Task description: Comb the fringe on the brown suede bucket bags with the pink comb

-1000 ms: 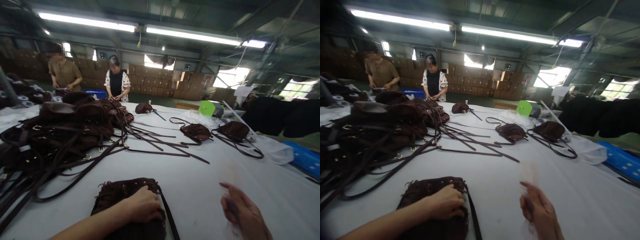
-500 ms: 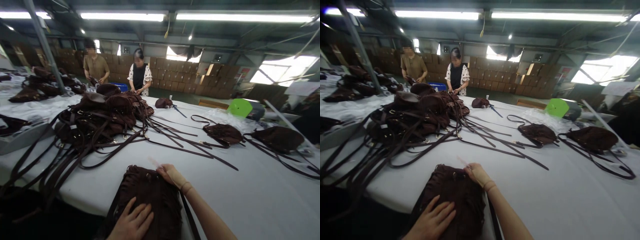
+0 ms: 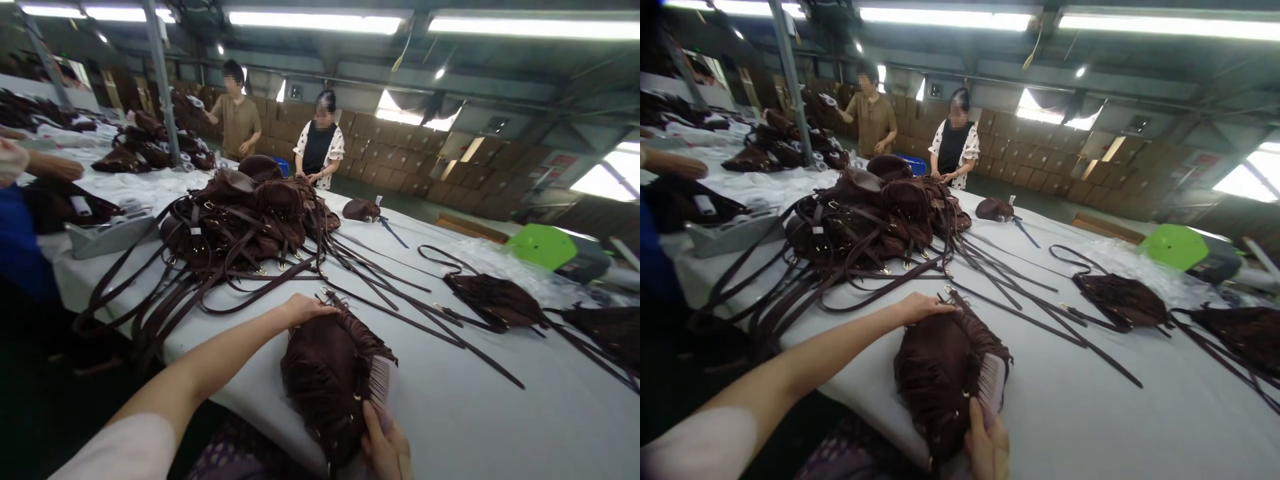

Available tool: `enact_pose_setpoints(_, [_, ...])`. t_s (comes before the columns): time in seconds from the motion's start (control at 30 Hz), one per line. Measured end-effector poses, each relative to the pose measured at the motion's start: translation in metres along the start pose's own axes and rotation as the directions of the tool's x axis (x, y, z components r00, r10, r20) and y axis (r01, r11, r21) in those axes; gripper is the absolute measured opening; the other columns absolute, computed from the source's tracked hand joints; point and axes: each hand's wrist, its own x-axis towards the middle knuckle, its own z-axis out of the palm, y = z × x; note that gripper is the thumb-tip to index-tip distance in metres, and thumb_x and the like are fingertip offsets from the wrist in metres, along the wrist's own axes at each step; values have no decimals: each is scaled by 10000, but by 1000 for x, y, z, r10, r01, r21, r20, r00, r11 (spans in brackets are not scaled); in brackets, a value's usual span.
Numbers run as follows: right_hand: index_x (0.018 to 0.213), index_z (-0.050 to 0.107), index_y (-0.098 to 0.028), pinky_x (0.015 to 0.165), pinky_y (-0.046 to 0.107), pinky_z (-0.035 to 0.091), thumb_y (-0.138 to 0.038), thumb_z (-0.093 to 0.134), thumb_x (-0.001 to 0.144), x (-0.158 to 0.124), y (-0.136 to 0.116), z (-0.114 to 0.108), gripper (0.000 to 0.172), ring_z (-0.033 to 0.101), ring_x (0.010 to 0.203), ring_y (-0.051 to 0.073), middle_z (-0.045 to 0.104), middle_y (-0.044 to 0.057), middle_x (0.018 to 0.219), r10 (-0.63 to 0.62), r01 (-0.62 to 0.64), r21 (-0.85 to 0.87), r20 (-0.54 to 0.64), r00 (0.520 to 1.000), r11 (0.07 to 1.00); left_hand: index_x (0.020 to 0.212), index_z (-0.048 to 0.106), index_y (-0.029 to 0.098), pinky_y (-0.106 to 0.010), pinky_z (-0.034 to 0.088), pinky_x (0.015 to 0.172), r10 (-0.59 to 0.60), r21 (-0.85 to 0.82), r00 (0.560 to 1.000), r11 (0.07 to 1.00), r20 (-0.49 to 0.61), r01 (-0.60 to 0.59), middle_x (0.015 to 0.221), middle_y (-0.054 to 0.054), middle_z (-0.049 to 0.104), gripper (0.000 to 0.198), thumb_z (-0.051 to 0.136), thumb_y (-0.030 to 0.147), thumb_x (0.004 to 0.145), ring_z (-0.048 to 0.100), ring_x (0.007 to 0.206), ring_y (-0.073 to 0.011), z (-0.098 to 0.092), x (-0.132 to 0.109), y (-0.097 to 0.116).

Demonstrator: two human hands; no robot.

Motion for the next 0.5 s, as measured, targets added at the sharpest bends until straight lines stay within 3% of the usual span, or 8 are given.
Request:
enact_pose_setpoints(0.03, [938, 560, -198, 320, 218, 210, -726, 627, 663, 2, -1, -8, 599, 289, 311, 98, 357, -108, 407, 19, -18, 21, -44, 999, 1000, 1163, 589, 141, -406, 538, 865, -6, -38, 1000, 999, 20, 7, 1173, -74, 593, 340, 562, 386, 928, 605, 1011, -232, 0, 2, 0])
enact_pose_setpoints(0.13, [967, 468, -238, 331, 153, 174, -716, 638, 676, 6, -16, -35, 585, 311, 305, 56, 532, -81, 521, 50, -31, 106, -183, 982, 994, 1131, 601, 119, -402, 549, 829, -18, -151, 993, 988, 113, 35, 1123, -62, 615, 352, 573, 399, 920, 618, 964, -236, -2, 7, -3])
enact_pose_setpoints(0.2, [940, 417, -247, 315, 133, 176, -717, 616, 696, 6, -32, -40, 566, 329, 289, 50, 583, -70, 558, 45, -20, 135, -178, 983, 991, 1114, 620, 105, -378, 542, 828, -19, -209, 984, 976, 175, 55, 1080, -60, 638, 353, 552, 399, 930, 629, 933, -213, -3, 8, -9])
enact_pose_setpoints(0.3, [902, 404, -240, 285, 141, 232, -708, 580, 740, 9, -52, -18, 526, 367, 285, 65, 575, -73, 532, -57, 56, 48, 35, 998, 997, 1129, 659, 152, -305, 514, 863, 11, -301, 958, 950, 287, 80, 1069, -42, 683, 359, 575, 409, 894, 634, 949, -187, -1, -1, -20])
enact_pose_setpoints(0.4, [934, 443, -225, 285, 163, 294, -715, 566, 736, 15, -57, 20, 543, 418, 305, 82, 575, -66, 548, -77, 104, -97, 251, 965, 990, 1225, 621, 210, -299, 485, 931, 80, -482, 905, 864, 418, 146, 1184, -33, 676, 476, 679, 393, 790, 613, 1061, -207, 9, -26, -29])
enact_pose_setpoints(0.5, [951, 486, -212, 287, 186, 317, -733, 549, 710, 21, -49, 44, 577, 434, 300, 99, 533, -79, 518, -30, 88, -210, 265, 964, 974, 1248, 603, 176, -342, 472, 962, -5, -549, 916, 800, 400, 244, 1210, -55, 666, 572, 728, 379, 728, 597, 1107, -244, 25, -57, -35])
